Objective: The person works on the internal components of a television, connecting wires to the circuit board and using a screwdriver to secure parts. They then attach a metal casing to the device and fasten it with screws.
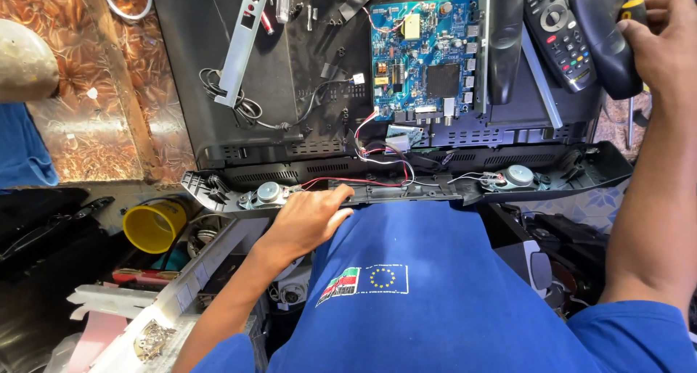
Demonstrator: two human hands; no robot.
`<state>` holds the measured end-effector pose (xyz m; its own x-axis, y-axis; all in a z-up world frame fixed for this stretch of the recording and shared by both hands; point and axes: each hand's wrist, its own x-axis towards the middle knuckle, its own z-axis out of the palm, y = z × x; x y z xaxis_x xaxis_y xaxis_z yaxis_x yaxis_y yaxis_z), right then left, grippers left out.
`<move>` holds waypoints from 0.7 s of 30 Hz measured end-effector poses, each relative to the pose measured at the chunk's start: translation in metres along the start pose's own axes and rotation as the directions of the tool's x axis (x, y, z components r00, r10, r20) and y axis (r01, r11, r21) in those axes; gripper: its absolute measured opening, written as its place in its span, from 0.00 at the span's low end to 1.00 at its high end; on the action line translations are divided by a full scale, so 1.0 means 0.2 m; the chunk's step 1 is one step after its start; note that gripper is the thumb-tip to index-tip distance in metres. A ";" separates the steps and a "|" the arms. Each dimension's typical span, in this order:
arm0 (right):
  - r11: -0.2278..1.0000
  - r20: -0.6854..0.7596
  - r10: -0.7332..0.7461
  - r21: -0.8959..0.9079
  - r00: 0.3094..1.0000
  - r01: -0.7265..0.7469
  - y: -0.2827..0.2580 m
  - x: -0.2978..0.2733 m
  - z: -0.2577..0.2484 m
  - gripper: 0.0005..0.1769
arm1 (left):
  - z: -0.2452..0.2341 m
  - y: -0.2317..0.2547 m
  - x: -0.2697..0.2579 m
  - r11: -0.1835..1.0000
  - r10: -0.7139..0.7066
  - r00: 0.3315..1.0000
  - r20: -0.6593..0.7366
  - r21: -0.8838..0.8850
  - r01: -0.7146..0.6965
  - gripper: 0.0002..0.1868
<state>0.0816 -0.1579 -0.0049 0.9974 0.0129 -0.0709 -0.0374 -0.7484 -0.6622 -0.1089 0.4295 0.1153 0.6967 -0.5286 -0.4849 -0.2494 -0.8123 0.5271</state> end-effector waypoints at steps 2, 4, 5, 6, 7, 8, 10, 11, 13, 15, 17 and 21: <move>1.000 -0.011 -0.022 -0.001 1.000 0.022 -0.22 -0.05 -0.02 0.16 | 0.03 -0.01 0.03 0.999 0.016 0.999 0.033 0.042 -0.017 0.14; 0.953 -0.204 -0.132 -0.295 0.970 0.067 -0.55 -0.15 -0.06 0.12 | 0.05 -0.01 0.06 0.996 0.061 0.998 0.012 0.066 -0.061 0.12; 0.951 -0.201 -0.129 -0.302 0.971 0.064 -0.64 -0.21 -0.06 0.12 | 0.05 0.00 0.07 0.996 0.065 0.998 0.014 0.060 -0.066 0.12; 0.929 -0.198 -0.302 -0.281 0.932 0.241 -0.74 -0.27 -0.05 0.05 | 0.04 0.00 0.08 0.996 0.071 0.997 0.034 0.060 -0.073 0.12; 0.874 -0.197 -0.464 -0.259 0.864 0.411 -0.83 -0.33 -0.05 0.06 | 0.04 0.00 0.09 0.995 0.078 0.996 0.054 0.058 -0.081 0.11; 0.875 -0.191 -0.461 -0.265 0.867 0.406 -0.95 -0.36 0.02 0.06 | 0.04 0.01 0.10 0.995 0.083 0.995 0.057 0.051 -0.086 0.11; 0.603 0.587 0.276 -0.723 0.761 0.339 -1.19 -0.39 0.17 0.17 | 0.02 0.01 0.12 0.990 0.133 0.989 0.064 0.044 -0.135 0.11; 0.600 0.588 0.276 -0.723 0.761 0.341 -1.16 -0.47 0.24 0.17 | 0.04 -0.01 0.13 0.990 0.132 0.989 0.061 0.042 -0.134 0.11; 0.667 0.320 -0.717 0.056 0.620 0.743 -1.12 -0.63 0.39 0.13 | 0.09 -0.05 0.13 0.966 0.251 0.968 0.006 0.057 -0.251 0.16; 0.617 0.371 -0.716 -0.062 0.591 0.785 -1.13 -0.64 0.44 0.12 | 0.12 -0.08 0.15 0.954 0.294 0.955 -0.025 0.064 -0.292 0.14; 0.553 0.422 -0.704 -0.179 0.571 0.814 -1.13 -0.65 0.48 0.13 | 0.15 -0.10 0.15 0.939 0.341 0.938 -0.053 0.073 -0.337 0.12; 0.464 0.451 -0.724 -0.242 0.523 0.852 -1.10 -0.64 0.50 0.07 | 0.17 -0.12 0.14 0.913 0.407 0.901 -0.147 0.027 -0.408 0.11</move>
<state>-0.0433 0.0720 0.0745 0.5207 0.8472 0.1059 0.8472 -0.4973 -0.1872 -0.1049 0.4259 0.0654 0.6256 -0.7709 -0.1199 -0.5296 -0.5325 0.6602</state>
